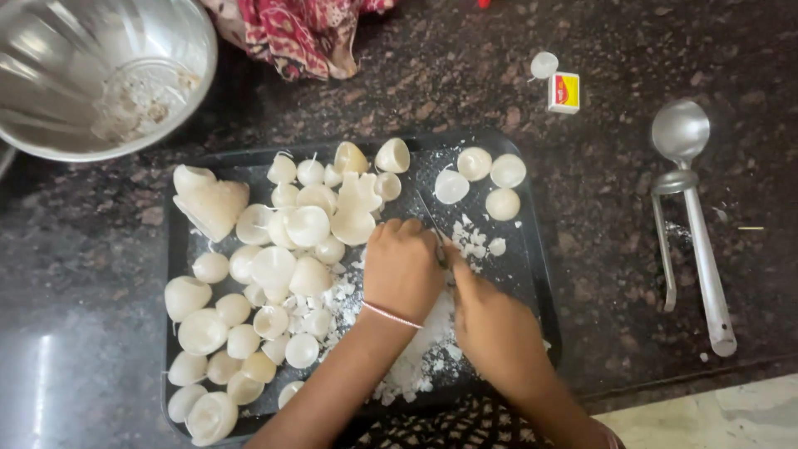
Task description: Lighting a stove and shredding white organic materials (possibly eggshells) by hand and with a knife.
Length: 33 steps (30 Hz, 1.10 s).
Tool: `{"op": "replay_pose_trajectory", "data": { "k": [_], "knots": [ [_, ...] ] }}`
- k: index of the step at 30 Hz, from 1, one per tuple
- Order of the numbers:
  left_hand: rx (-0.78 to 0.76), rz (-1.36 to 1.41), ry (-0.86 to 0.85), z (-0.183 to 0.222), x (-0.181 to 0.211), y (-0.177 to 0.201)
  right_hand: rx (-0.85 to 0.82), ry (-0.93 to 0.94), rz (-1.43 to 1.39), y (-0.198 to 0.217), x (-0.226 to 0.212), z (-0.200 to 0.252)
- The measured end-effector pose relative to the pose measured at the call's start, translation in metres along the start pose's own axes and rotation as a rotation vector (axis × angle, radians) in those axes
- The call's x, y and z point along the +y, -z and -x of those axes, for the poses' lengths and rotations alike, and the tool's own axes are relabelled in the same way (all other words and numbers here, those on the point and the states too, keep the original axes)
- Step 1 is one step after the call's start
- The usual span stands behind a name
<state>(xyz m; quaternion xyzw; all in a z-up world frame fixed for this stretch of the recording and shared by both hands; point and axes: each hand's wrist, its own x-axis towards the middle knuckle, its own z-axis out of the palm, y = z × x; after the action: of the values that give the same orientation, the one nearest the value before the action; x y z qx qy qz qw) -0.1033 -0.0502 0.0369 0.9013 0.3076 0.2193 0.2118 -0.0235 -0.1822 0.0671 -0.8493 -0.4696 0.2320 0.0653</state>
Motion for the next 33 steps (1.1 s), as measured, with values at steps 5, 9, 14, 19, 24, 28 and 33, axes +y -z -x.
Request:
{"op": "replay_pose_trajectory", "data": {
  "k": [5, 9, 14, 19, 24, 28, 33],
  "knots": [
    [-0.017, -0.062, -0.002, -0.001, -0.001, -0.001, -0.066, -0.089, -0.089, 0.000, 0.008, 0.023],
    [-0.025, -0.079, -0.052, -0.004, -0.002, 0.000, -0.031, -0.033, -0.123, -0.004, 0.012, 0.020],
    [-0.015, -0.057, -0.067, -0.003, -0.003, 0.000, 0.046, 0.011, -0.137, 0.000, 0.009, 0.010],
    [-0.041, -0.106, -0.082, -0.005, -0.003, 0.005, -0.049, -0.078, -0.117, -0.012, 0.018, 0.027],
    [-0.015, -0.092, -0.118, -0.004, -0.004, 0.004, -0.023, -0.008, -0.065, 0.007, 0.001, 0.001],
    [-0.010, -0.081, -0.115, -0.006, -0.002, 0.010, 0.078, 0.061, -0.062, -0.005, 0.009, 0.011],
    [-0.033, -0.125, -0.119, -0.005, -0.005, 0.008, -0.071, -0.030, -0.083, -0.025, 0.033, 0.027]
  ]
}}
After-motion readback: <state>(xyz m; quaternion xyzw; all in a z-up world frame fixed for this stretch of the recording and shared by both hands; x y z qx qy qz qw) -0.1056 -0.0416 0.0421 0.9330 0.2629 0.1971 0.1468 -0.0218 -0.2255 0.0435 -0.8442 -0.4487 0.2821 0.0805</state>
